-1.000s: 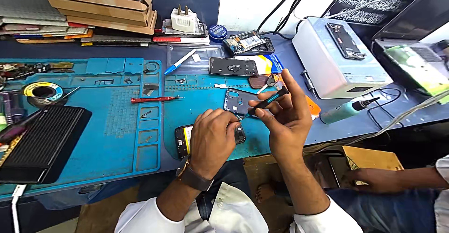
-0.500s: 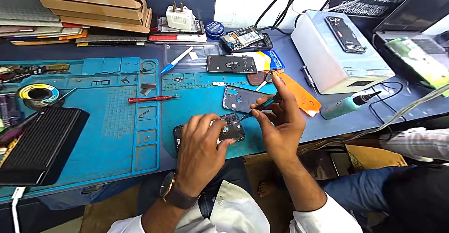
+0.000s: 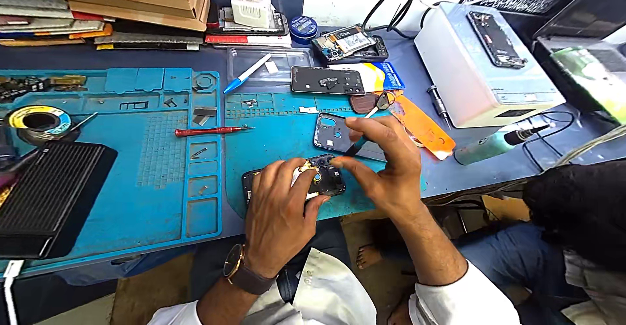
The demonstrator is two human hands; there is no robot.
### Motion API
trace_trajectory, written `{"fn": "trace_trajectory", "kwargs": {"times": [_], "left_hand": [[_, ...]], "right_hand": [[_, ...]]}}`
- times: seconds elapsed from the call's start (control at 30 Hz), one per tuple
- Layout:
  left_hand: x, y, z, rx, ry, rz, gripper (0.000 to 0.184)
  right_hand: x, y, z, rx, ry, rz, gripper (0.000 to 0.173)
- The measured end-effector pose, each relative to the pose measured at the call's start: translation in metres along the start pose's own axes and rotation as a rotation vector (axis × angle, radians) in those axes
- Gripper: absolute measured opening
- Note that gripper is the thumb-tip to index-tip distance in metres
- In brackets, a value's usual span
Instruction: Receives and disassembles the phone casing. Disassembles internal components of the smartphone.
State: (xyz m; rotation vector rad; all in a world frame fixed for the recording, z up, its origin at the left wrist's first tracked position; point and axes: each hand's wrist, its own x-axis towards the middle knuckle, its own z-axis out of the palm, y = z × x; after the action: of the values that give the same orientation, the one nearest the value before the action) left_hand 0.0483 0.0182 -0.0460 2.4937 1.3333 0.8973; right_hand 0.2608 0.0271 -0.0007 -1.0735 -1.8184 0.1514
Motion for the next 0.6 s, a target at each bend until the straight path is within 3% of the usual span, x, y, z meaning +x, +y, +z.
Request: {"fn": "trace_trajectory", "kwargs": {"times": [0.07,0.23,0.37,0.5,0.6], "left_hand": [[0.000,0.000,0.000,0.017,-0.003,0.007,0.041],[-0.002,0.001,0.002,0.027,0.026,0.074,0.043],[-0.004,0.000,0.005,0.011,0.050,0.155,0.038],[-0.004,0.000,0.006,0.027,0.038,0.180,0.036],[-0.004,0.000,0.006,0.019,0.040,0.193,0.036]], "right_hand": [[0.003,0.002,0.002,0.005,0.005,0.016,0.038],[0.014,-0.001,-0.010,0.333,-0.295,-0.010,0.036],[0.006,0.007,-0.001,0.115,-0.056,0.035,0.042],[0.012,-0.003,-0.016,0.313,-0.258,0.049,0.046],[0.006,0.006,-0.006,0.176,-0.092,0.013,0.046]]}}
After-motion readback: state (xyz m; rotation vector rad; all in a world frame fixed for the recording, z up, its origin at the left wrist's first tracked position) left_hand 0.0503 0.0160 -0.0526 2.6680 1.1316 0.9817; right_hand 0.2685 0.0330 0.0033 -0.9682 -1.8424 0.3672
